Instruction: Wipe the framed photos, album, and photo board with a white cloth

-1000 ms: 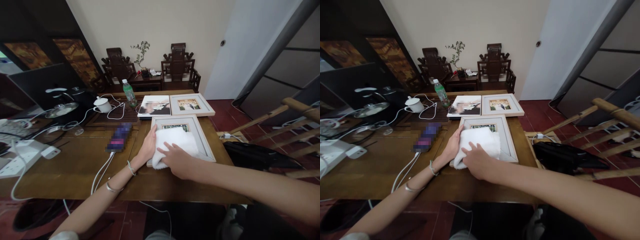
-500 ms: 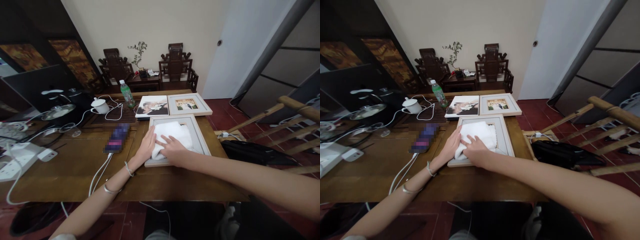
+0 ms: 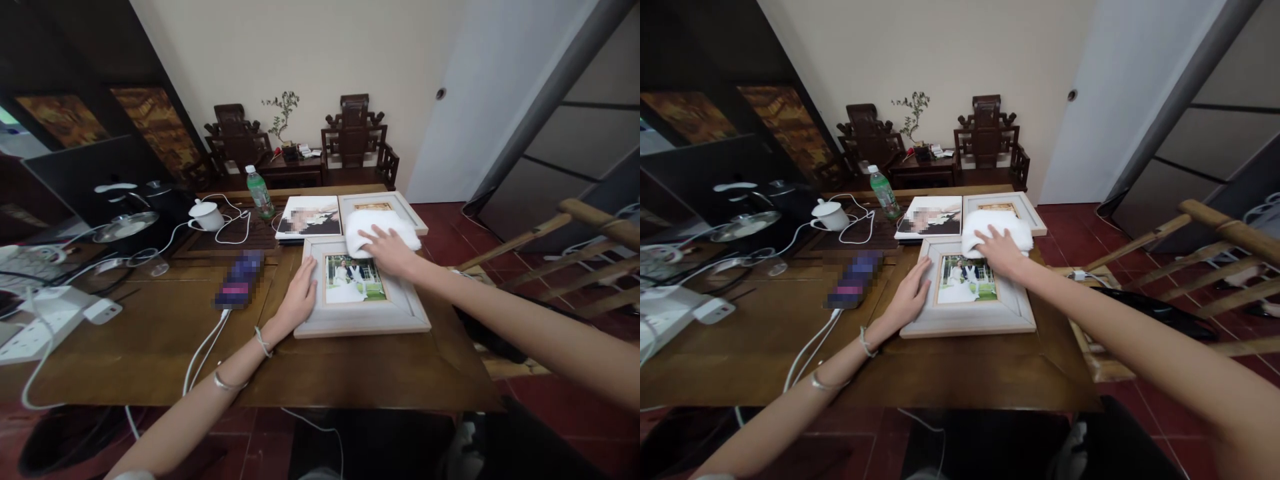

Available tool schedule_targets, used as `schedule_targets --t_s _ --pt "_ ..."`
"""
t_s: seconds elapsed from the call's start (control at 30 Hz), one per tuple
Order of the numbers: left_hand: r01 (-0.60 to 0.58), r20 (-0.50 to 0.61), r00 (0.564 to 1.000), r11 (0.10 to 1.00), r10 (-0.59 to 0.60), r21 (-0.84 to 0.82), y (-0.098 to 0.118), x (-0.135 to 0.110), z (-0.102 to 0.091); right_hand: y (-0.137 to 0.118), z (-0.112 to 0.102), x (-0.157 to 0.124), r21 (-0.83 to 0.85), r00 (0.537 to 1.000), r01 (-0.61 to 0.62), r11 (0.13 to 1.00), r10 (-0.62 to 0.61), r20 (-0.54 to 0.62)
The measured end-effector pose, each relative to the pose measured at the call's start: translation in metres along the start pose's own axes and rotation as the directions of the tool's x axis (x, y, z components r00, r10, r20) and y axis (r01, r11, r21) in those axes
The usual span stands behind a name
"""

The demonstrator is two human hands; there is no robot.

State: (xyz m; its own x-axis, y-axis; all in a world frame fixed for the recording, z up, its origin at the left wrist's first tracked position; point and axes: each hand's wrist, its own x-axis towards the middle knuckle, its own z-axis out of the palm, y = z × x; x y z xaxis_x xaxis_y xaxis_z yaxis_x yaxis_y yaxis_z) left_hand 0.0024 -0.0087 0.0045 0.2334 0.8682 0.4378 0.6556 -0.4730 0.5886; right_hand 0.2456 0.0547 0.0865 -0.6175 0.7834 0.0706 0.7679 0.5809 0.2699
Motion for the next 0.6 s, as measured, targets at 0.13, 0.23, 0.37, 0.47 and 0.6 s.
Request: schedule_targets --t_s 0.13,0.23,0.37,0.47,0.6 --pt "-0.007 -0.01 1.0 1.0 0.007 -0.03 0.002 -0.001 0.0 0.02 0.006 -0.047 0.067 0.997 -0.082 0.994 0.083 -0.009" --pt "0.008 -0.05 0.999 0.998 -0.011 -0.062 0.002 -0.002 0.001 0.01 0.013 -0.082 0.111 0.999 -0.035 0.993 0.034 0.011" --pt "0.145 -0.158 0.972 0.975 -0.172 -0.168 -0.001 -0.003 0.003 -0.014 0.018 -0.11 0.135 1.0 0.002 0.991 -0.003 0.005" --pt "0.384 -0.099 0.881 0.821 -0.463 -0.424 0.004 -0.005 -0.001 -0.022 0.02 -0.118 0.15 0.999 0.047 0.988 -0.045 -0.018" --pt "0.69 0.317 0.67 0.405 -0.671 -0.6 0.029 -0.015 -0.016 -0.021 0.022 -0.122 0.167 0.996 0.083 0.983 -0.076 -0.046"
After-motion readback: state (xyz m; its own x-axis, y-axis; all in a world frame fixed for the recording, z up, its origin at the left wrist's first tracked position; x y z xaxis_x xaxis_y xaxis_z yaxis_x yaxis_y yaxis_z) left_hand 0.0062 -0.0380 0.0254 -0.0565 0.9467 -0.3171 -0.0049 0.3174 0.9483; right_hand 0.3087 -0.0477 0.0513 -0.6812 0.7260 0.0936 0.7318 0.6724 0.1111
